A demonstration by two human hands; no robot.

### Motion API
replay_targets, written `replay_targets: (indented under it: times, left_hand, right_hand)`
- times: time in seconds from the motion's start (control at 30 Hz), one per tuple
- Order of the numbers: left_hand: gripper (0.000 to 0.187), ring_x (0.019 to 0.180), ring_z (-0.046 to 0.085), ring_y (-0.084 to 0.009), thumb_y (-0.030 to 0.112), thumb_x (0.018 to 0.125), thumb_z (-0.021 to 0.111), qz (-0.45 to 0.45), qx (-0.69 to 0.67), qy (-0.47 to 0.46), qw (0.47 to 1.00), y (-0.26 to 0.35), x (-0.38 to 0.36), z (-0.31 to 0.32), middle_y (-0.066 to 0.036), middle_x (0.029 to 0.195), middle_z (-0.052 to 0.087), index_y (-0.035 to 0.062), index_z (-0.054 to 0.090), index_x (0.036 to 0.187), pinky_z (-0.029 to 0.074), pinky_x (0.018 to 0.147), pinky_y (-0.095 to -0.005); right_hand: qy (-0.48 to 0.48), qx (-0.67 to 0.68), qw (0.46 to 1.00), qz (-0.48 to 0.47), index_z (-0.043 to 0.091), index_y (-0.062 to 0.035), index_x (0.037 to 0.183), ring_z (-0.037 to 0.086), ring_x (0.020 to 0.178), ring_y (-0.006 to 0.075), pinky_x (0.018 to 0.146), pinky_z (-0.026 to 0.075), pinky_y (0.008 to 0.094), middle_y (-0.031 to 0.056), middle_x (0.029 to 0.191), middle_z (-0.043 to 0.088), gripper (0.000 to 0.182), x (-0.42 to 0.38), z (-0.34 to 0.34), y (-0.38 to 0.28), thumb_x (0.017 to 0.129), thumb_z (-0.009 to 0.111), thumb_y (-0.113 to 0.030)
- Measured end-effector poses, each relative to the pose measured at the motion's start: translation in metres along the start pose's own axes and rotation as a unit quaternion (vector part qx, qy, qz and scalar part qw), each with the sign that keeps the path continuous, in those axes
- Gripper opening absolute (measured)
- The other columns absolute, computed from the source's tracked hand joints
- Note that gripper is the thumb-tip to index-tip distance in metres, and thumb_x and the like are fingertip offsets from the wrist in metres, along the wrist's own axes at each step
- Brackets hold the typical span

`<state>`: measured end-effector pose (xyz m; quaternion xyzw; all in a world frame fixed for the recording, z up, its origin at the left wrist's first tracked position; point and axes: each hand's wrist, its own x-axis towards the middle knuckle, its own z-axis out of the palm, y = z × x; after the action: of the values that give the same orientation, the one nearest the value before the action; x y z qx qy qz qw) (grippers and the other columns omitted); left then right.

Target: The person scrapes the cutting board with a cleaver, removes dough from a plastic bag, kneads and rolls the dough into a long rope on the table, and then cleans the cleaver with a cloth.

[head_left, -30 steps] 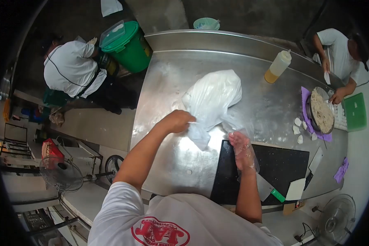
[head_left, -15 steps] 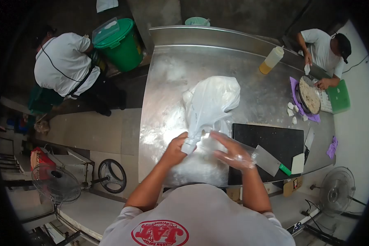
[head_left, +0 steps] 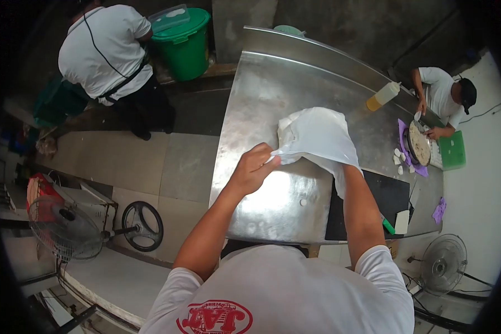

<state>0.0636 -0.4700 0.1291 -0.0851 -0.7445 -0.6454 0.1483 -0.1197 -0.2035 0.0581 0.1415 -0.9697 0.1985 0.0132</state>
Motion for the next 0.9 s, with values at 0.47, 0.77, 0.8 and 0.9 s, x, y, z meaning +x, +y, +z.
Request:
replay_targets:
  times: [0.47,0.77,0.8,0.9]
  left_hand:
    - [0.004,0.074,0.053,-0.0087,0.008,0.092,0.060,-0.121,-0.375,0.232,0.889,-0.024,-0.026,0.092,-0.001,0.083,0.061,0.0084,0.061,0.096,0.044,0.069,-0.0255]
    - [0.030,0.079,0.062,-0.0210,-0.009,0.077,0.047,-0.081,0.038,0.215,0.973,-0.013,-0.071,0.160,-0.009,0.086,0.062,0.0075,0.072,0.079,0.051,0.073,-0.0325]
    - [0.027,0.080,0.063,-0.0245,-0.008,0.077,0.048,-0.162,0.016,0.192,0.968,0.015,-0.077,0.163,-0.010,0.083,0.061,0.0067,0.071,0.074,0.052,0.074,-0.0357]
    - [0.018,0.079,0.062,-0.0273,-0.005,0.076,0.053,-0.083,0.135,0.188,0.969,-0.009,-0.101,0.177,-0.010,0.081,0.060,0.0038,0.065,0.067,0.051,0.074,-0.0378]
  right_hand:
    - [-0.057,0.076,0.986,-0.134,0.049,-0.0090,0.147,0.042,0.140,0.0372,0.118,0.031,0.0455,0.0181,0.150,0.048,0.062,-0.002,0.002,0.038,0.092,0.064,-0.034]
    - [-0.092,0.107,0.960,-0.243,0.048,-0.0095,0.148,0.041,0.141,0.0367,0.119,0.031,0.0451,0.0178,0.151,0.047,0.063,0.016,0.014,0.071,0.093,0.064,-0.035]
    - [-0.096,0.108,0.958,-0.248,0.048,-0.0096,0.148,0.041,0.141,0.0366,0.119,0.031,0.0451,0.0178,0.151,0.047,0.063,0.017,0.014,0.071,0.093,0.064,-0.035]
    - [-0.109,0.104,0.953,-0.263,0.048,-0.0097,0.148,0.041,0.142,0.0365,0.119,0.030,0.0450,0.0177,0.151,0.047,0.063,0.020,0.017,0.069,0.093,0.064,-0.035]
